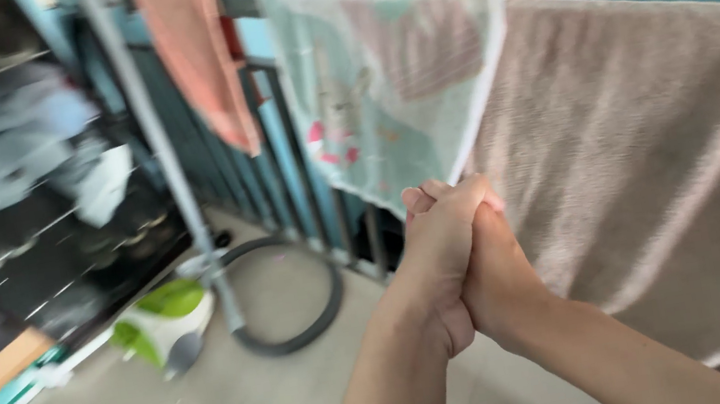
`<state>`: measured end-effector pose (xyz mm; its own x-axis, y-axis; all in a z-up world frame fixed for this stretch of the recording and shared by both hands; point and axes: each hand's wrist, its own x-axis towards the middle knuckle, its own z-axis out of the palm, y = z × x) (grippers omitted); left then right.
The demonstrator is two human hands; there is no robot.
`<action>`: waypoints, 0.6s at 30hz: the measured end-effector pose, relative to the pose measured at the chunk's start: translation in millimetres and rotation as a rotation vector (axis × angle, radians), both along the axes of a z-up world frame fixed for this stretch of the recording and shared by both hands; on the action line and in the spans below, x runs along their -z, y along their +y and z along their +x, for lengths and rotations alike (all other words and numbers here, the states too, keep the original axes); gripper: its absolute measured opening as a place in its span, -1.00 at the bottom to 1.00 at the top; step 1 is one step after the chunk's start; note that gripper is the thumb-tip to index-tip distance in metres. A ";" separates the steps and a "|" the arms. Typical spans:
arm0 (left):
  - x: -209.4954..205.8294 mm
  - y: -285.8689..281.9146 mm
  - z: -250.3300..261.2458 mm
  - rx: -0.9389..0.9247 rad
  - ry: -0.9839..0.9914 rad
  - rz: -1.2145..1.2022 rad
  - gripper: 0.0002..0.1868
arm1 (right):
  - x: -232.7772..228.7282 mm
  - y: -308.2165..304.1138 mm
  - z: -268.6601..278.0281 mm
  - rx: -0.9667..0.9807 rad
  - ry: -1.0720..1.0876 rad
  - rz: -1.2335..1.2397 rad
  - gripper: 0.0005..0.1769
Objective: Organizing and packing various items including towels, toiletries, and clothing into bags.
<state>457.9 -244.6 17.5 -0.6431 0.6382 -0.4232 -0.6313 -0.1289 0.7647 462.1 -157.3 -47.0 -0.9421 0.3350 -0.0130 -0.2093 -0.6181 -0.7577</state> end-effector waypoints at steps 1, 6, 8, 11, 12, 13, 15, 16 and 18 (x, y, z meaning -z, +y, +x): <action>1.6 -9.8 3.8 -0.039 -0.002 -0.002 -0.78 | -10.1 -15.8 8.1 -0.039 -0.002 -0.002 -0.72; 10.3 -70.5 39.9 -0.203 0.034 0.072 -0.80 | -27.4 -87.8 50.7 -0.064 -0.077 0.821 -0.58; 14.0 -94.6 49.7 -0.257 0.028 0.060 -0.78 | -22.8 -110.0 56.7 -0.105 -0.052 0.870 -0.55; 9.7 -132.7 62.0 -0.333 0.006 0.027 -0.78 | -25.0 -146.2 62.2 -0.184 -0.030 0.905 -0.52; 7.2 -146.7 66.1 -0.360 -0.010 0.005 -0.79 | -26.7 -159.8 63.7 -0.229 -0.034 0.889 -0.52; 8.0 -161.6 68.8 -0.388 -0.014 0.006 -0.79 | -28.5 -174.5 65.3 -0.257 -0.026 0.891 -0.52; 8.7 -196.7 74.0 -0.393 0.014 0.008 -0.79 | -33.0 -209.2 68.3 -0.276 -0.021 0.979 -0.52; 7.4 -216.2 78.0 -0.421 0.012 0.006 -0.79 | -33.4 -228.9 70.3 -0.303 -0.009 0.978 -0.52; 5.0 -258.5 86.1 -0.441 -0.002 -0.060 -0.79 | -33.8 -271.9 75.1 -0.284 0.017 1.068 -0.53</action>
